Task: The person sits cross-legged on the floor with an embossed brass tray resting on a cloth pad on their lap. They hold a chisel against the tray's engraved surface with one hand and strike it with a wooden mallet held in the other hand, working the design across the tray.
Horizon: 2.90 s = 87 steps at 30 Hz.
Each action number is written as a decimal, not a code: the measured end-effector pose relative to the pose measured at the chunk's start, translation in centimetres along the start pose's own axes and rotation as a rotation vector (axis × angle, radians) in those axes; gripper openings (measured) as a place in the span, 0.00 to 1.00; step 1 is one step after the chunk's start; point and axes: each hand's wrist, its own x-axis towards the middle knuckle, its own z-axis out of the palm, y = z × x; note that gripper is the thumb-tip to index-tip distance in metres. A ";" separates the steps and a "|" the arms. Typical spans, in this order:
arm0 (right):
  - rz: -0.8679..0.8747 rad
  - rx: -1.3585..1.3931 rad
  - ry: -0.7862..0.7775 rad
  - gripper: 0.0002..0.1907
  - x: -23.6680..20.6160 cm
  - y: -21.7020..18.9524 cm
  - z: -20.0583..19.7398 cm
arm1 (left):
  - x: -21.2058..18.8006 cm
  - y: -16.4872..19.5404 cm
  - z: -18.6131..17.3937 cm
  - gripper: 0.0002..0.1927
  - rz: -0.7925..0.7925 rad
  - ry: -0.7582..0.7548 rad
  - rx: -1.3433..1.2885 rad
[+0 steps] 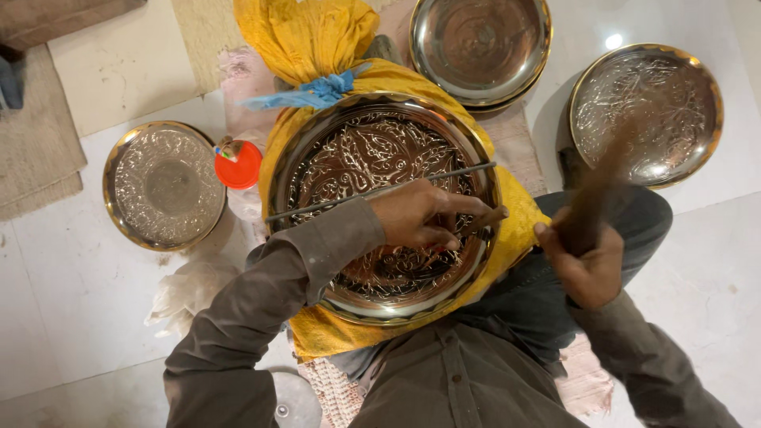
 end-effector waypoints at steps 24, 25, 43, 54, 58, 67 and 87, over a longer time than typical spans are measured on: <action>0.034 0.039 -0.241 0.10 2.3 -1.1 -0.7 | -2.2 -0.7 1.0 0.28 -0.095 0.194 -0.004; 0.039 -0.096 -0.244 0.11 2.4 -1.1 -0.7 | -2.2 -0.7 1.0 0.28 -0.077 0.199 0.009; 0.036 0.006 -0.198 0.14 4.4 -1.8 -0.3 | -1.9 -0.2 0.8 0.30 -0.204 0.153 0.018; 0.051 -0.483 -0.224 0.14 4.2 -1.5 -0.2 | -1.4 0.2 0.4 0.28 -0.208 0.107 0.084; -0.021 -0.030 -0.168 0.11 4.0 -1.2 -0.2 | -1.4 0.2 0.4 0.29 -0.156 0.143 0.006; -0.112 -0.311 -0.215 0.17 3.3 0.1 -0.1 | -1.4 -0.1 0.5 0.29 -0.094 0.167 0.099; -0.227 -0.695 -0.059 0.15 2.6 -0.2 -0.5 | -1.2 0.0 0.3 0.30 -0.047 0.142 0.056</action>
